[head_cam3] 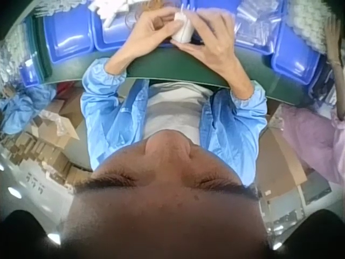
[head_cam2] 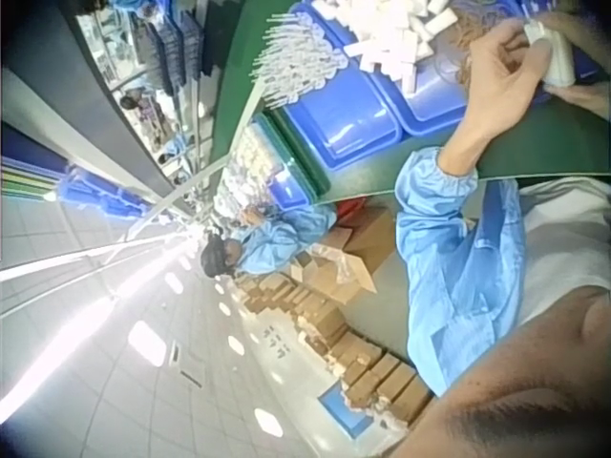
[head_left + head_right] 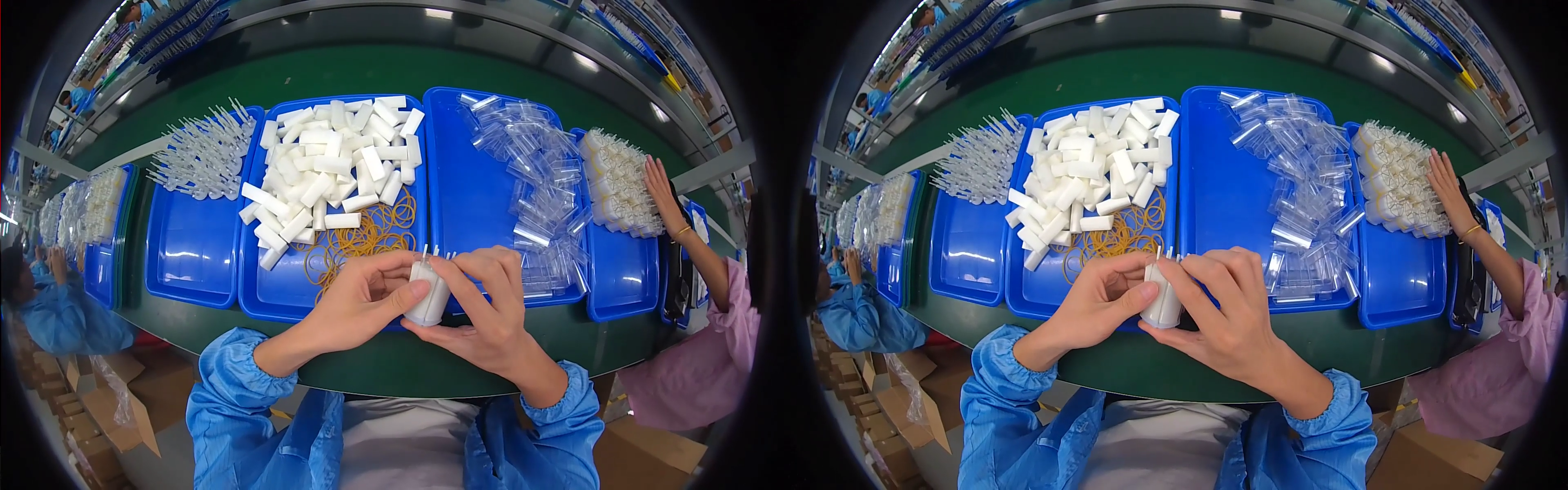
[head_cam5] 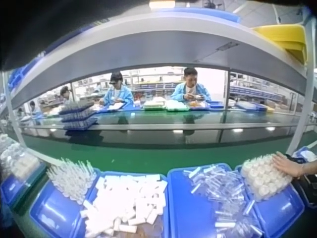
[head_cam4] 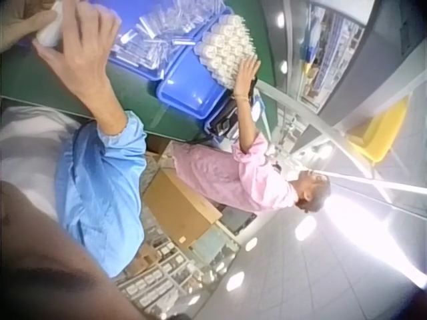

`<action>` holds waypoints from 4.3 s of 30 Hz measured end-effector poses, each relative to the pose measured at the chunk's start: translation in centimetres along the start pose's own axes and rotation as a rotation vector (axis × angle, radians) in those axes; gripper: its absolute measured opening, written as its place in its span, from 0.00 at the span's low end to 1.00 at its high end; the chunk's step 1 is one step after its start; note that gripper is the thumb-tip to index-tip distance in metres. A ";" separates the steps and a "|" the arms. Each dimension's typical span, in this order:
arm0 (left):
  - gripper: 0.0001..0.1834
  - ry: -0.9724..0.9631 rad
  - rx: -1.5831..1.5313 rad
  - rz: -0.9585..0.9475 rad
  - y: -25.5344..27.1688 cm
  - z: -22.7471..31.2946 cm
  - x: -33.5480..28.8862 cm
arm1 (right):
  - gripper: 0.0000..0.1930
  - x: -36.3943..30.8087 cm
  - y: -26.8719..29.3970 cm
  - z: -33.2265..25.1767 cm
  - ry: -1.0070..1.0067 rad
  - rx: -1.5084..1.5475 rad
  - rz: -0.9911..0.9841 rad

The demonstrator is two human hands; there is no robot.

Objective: The person assembles bundles by fitting white pads onto plastic cores and securing them with rubber bands. The person places the assembled bundles into a tray and moves the tray onto the conveyor.

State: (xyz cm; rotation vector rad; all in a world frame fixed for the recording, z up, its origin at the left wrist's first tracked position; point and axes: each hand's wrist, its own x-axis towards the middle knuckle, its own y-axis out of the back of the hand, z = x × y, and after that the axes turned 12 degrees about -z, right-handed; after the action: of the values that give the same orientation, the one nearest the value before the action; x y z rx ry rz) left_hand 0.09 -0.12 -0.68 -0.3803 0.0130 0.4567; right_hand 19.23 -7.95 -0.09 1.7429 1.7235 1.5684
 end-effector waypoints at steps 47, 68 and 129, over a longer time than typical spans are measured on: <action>0.16 -0.482 0.104 0.660 5.8 3.3 -0.5 | 0.02 7.2 -1.8 -0.3 -0.263 0.421 -0.366; 0.14 -0.024 -0.086 0.192 2.1 1.0 0.2 | 0.14 1.1 3.3 3.4 -0.476 1.368 -0.193; 0.31 -0.253 -0.021 -0.081 0.2 0.4 1.2 | 0.35 0.6 2.7 -0.4 -0.203 0.643 -0.104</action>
State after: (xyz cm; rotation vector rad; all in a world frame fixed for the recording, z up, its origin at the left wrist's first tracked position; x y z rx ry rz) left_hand 1.04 0.71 -0.53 -0.3401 -0.2521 0.4228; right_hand 20.26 -8.40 2.47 1.9403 2.3201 0.7937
